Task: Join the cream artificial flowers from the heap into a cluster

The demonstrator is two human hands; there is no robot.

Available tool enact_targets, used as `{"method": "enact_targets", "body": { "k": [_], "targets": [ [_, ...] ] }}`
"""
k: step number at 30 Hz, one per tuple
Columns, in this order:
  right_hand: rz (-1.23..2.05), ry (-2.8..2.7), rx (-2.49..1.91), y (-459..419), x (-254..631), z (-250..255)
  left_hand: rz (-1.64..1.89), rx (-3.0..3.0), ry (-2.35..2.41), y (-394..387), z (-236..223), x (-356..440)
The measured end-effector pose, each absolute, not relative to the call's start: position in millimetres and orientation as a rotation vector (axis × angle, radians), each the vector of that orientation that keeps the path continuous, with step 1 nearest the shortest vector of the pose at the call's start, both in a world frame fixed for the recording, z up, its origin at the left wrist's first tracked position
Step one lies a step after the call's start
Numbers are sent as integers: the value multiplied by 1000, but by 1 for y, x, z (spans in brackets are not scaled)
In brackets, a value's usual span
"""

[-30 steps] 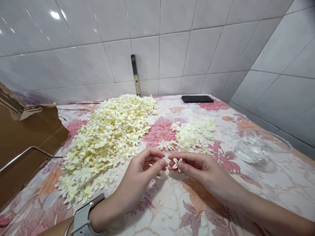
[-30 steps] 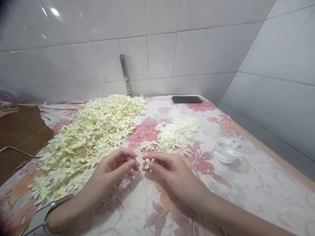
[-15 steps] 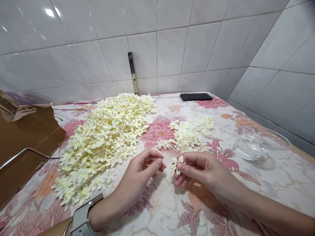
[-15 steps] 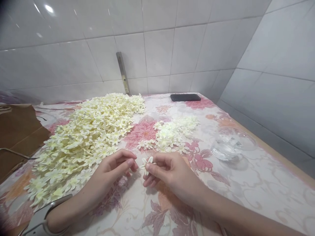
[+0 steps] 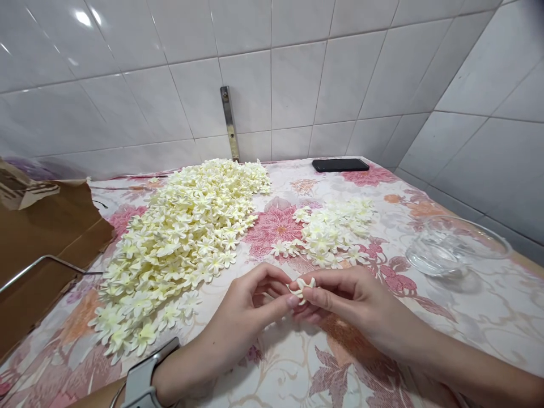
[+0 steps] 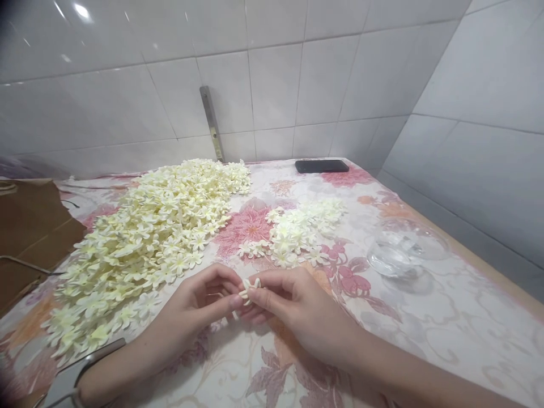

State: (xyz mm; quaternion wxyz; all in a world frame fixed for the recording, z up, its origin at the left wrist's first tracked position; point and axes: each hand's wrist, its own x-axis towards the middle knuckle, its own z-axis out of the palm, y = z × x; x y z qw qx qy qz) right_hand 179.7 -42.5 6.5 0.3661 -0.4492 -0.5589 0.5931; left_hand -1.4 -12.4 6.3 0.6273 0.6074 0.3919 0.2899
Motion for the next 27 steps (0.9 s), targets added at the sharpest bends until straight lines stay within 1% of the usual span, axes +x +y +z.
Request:
{"method": "enact_targets", "body": {
  "k": [3,6,9,11,17,23,27],
  "targets": [
    [1279,-1624,-1271,-45,180,4,777,1445,1010,-15,10,-2],
    [1014,-1774,-1353,-48,179,0,676,1518,971,-22,17,-2],
    [798,-1921,-1306,-52,177,-2,613,1493,927,-27,18,-1],
    [733,-1977,-1234,-53,176,-1,636,1442,927,-26,16,-2],
    [854,-1897,-1140,-55,174,8,628,1292,875,-18,13,-3],
    [1087,-1723,-1223,-53,176,9,605,1287,840,-21,15,-3],
    [1138,-1672,-1230,-51,177,9,609,1298,860,-21,15,-3]
  ]
}}
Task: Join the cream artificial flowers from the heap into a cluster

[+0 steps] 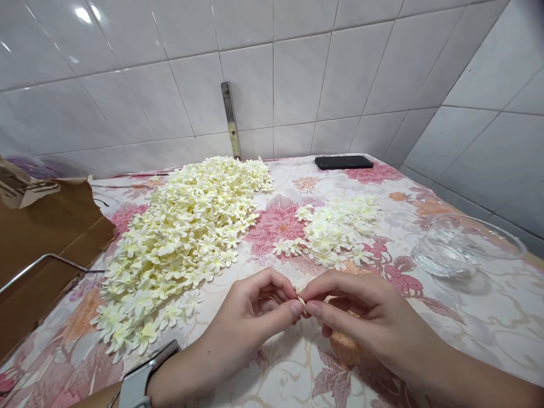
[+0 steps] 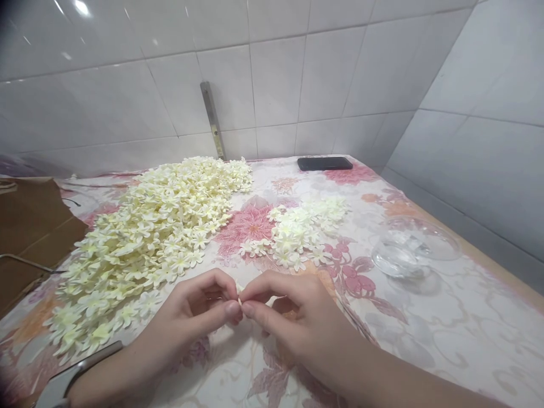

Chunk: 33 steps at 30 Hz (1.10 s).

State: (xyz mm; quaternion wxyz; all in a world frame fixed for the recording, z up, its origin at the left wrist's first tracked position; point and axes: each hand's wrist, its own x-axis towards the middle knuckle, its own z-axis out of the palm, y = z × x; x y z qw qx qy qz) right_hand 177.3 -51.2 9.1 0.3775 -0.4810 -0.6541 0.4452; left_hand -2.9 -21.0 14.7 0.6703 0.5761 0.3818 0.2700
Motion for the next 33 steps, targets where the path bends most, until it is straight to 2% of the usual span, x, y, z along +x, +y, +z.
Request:
{"method": "enact_targets", "body": {
  "k": [16,22,33],
  "targets": [
    [1149,-1688,-1230,-51,179,7,615,1318,861,-21,14,-2],
    [1056,-1738,-1233,-53,177,5,597,1368,911,-21,14,-1],
    [498,-1941,-1136,-59,167,-2,626,1515,1003,-28,9,3]
  ]
}}
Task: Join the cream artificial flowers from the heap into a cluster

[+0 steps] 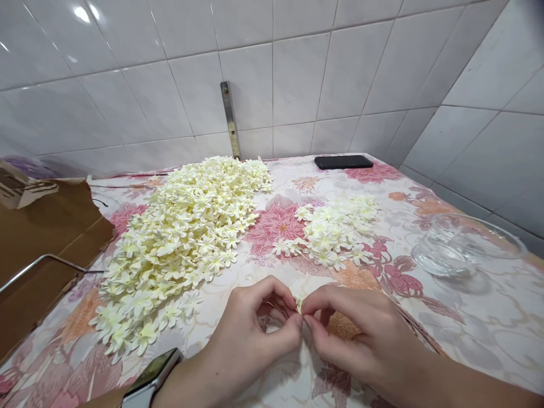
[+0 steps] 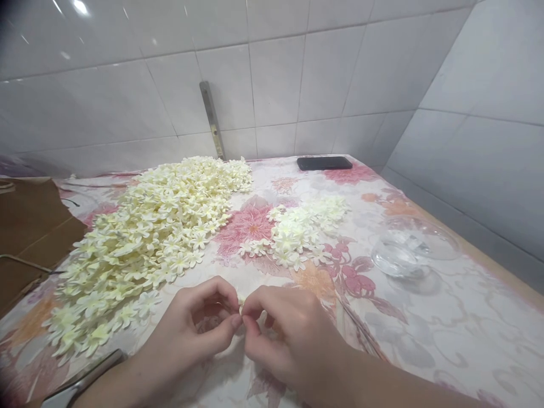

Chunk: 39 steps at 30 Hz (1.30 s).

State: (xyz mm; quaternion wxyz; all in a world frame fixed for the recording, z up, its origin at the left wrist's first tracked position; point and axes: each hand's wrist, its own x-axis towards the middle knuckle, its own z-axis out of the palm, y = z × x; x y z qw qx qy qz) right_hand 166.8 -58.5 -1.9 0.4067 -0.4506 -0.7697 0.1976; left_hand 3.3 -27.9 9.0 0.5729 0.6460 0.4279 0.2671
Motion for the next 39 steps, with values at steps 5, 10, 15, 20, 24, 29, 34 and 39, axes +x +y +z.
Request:
{"method": "enact_targets", "body": {
  "k": [5,10,15,20,24,29,34,39],
  "targets": [
    [341,-1992,-1042,-62,166,-2,596,1559,1106,-29,11,5],
    [507,-1899,-1140,-62,166,7,558,1573,1111,-26,12,3],
    [1236,-1544,-1211,-56,169,9,498,1746,1063,-23,16,-1],
    [1813,-1153,-1073,-51,171,5,339,1939,827,-21,17,-5],
    [2006,-905,-953,-50,171,0,310,2030,806,-23,21,-6],
    [1999,-731,-937,-47,173,0,302,2114,930,-24,27,-6],
    [1816,-733,-1104,-40,179,7,417,1995,988,-21,26,-4],
    [1756,-710,-1132,-36,181,8,407,1999,1122,-17,18,-4]
  ]
}}
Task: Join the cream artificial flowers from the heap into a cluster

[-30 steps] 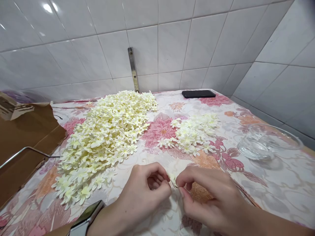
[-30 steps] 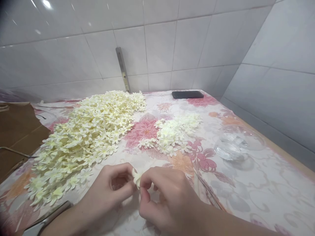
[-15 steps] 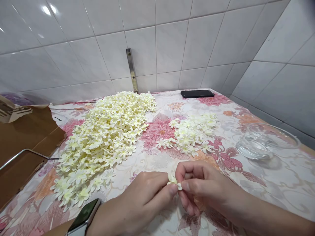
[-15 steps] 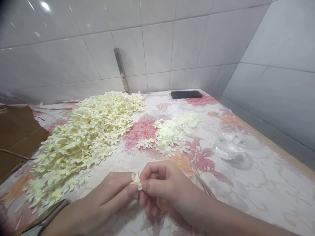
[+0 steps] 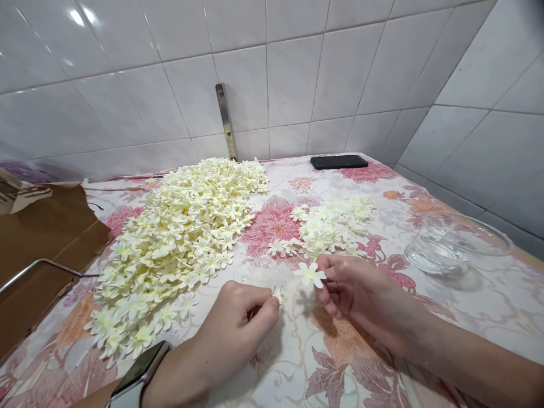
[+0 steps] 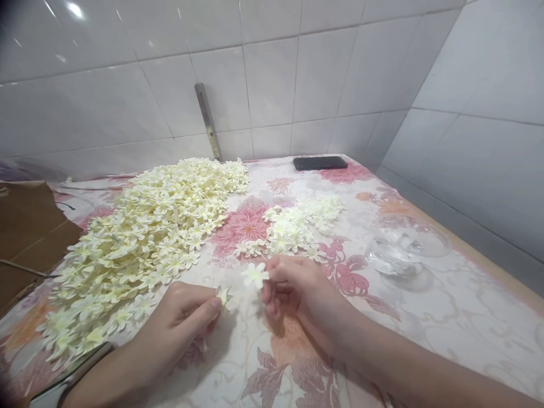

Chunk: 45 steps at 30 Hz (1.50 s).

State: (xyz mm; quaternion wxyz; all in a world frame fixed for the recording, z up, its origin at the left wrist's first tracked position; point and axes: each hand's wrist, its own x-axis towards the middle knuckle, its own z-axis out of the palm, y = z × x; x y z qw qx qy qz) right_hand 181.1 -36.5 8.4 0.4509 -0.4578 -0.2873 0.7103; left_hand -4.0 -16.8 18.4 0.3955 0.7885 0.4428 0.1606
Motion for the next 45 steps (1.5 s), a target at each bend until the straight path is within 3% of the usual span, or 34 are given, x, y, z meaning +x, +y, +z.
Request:
{"method": "enact_targets", "body": {
  "k": [8,18,34,45],
  "targets": [
    [1660,-1170,-1041,-42,179,6,586,1779,1105,-14,27,-6],
    [1368,-1602,-1190,-49,173,4,574,1981,1049,-21,19,-3],
    [1522,-1370,-1129,-46,176,9,549,1429,898,-18,19,-3],
    [1651,-1287,-1157,-48,175,5,502,1444,908,-19,19,-4]
  ]
}}
